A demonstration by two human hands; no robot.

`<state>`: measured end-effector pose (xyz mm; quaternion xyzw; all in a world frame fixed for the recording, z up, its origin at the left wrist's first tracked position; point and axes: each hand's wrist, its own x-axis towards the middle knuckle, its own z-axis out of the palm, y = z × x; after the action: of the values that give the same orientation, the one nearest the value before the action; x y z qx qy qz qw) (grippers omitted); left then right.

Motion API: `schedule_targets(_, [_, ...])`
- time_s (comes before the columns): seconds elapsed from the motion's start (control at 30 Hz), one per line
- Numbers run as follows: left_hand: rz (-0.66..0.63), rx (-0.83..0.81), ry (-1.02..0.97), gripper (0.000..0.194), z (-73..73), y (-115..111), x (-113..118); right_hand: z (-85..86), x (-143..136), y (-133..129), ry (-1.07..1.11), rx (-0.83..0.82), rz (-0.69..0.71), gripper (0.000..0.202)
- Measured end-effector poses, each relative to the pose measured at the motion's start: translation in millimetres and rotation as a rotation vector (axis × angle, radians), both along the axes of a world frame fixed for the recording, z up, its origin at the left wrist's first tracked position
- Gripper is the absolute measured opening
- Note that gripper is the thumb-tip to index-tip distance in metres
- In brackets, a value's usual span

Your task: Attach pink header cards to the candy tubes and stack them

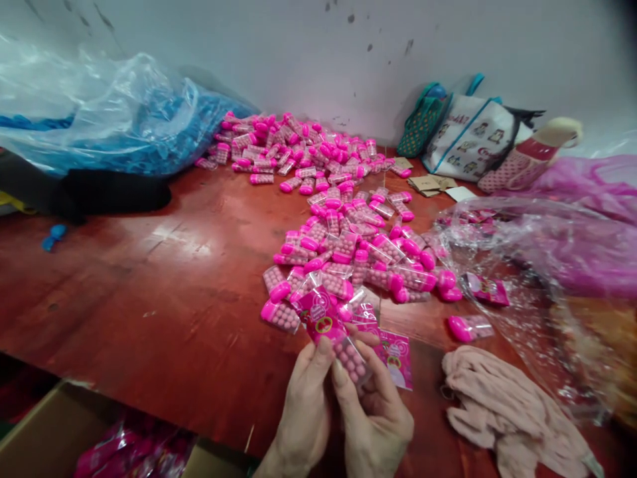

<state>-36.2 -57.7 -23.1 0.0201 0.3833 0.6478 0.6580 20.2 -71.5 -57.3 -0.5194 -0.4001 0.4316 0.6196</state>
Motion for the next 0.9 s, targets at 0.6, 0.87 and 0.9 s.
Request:
schedule_targets(0.6, [-0.035, -0.013, -0.005, 0.03, 8.7, 2, -9, 8.1, 2, -6, -0.175, 0.035, -0.022, 0.035])
schedule_targets(0.87, [0.012, -0.047, 0.065, 0.017, 5.8, 5, -14, 9.7, -10, -10, -0.236, 0.07, -0.079, 0.035])
schedule_targets(0.9, [0.0, -0.043, 0.066, 0.018, 5.6, 5, -12, 9.6, -10, -10, -0.238, 0.074, -0.095, 0.035])
